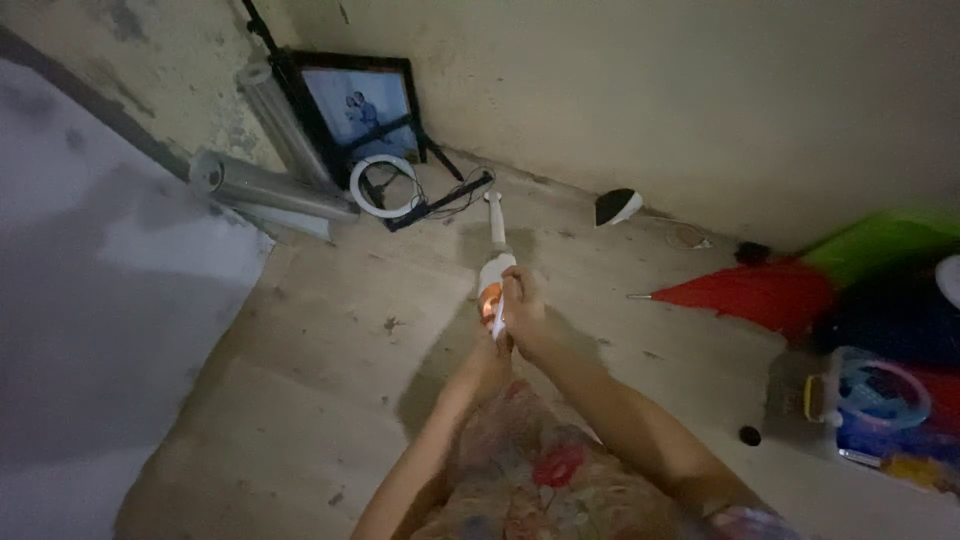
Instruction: Vacuum the floor with a handheld vacuum cleaner.
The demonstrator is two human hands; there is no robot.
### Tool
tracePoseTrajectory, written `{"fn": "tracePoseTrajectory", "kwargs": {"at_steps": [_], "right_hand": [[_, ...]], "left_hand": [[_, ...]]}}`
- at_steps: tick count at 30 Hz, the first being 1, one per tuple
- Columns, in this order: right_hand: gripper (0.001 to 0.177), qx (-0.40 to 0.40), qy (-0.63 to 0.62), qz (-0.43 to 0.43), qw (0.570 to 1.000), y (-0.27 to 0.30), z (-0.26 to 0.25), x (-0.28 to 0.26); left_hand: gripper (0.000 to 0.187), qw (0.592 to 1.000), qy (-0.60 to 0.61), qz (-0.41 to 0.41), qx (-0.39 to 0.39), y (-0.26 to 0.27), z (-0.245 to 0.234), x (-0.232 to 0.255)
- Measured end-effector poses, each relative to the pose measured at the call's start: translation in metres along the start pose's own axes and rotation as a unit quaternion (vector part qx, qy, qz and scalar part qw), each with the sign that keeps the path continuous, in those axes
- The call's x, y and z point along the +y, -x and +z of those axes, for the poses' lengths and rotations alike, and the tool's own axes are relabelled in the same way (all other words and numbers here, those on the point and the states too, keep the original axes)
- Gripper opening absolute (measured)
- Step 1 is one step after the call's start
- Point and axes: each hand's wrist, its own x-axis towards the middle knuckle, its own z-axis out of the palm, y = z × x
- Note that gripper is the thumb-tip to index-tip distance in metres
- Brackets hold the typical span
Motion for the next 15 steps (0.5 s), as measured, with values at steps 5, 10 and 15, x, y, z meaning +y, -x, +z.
{"fn": "tracePoseTrajectory", "kwargs": {"at_steps": [5,10,15], "right_hand": [[0.028,-0.036,-0.031,0.016,0.999,0.001,0.006,0.010],[0.024,-0.034,-0.179,0.026,0.983,0.030,0.019,0.020],[0.025,-0.067,-0.072,-0.067,0.993,0.055,0.025,0.012]], "left_hand": [[0.044,0.998,0.057,-0.029,-0.007,0.014,-0.007,0.001],[0.041,0.999,-0.025,0.002,0.048,0.050,-0.004,-0.028],[0.038,0.985,-0.127,0.111,0.040,0.072,-0.020,-0.011]]}}
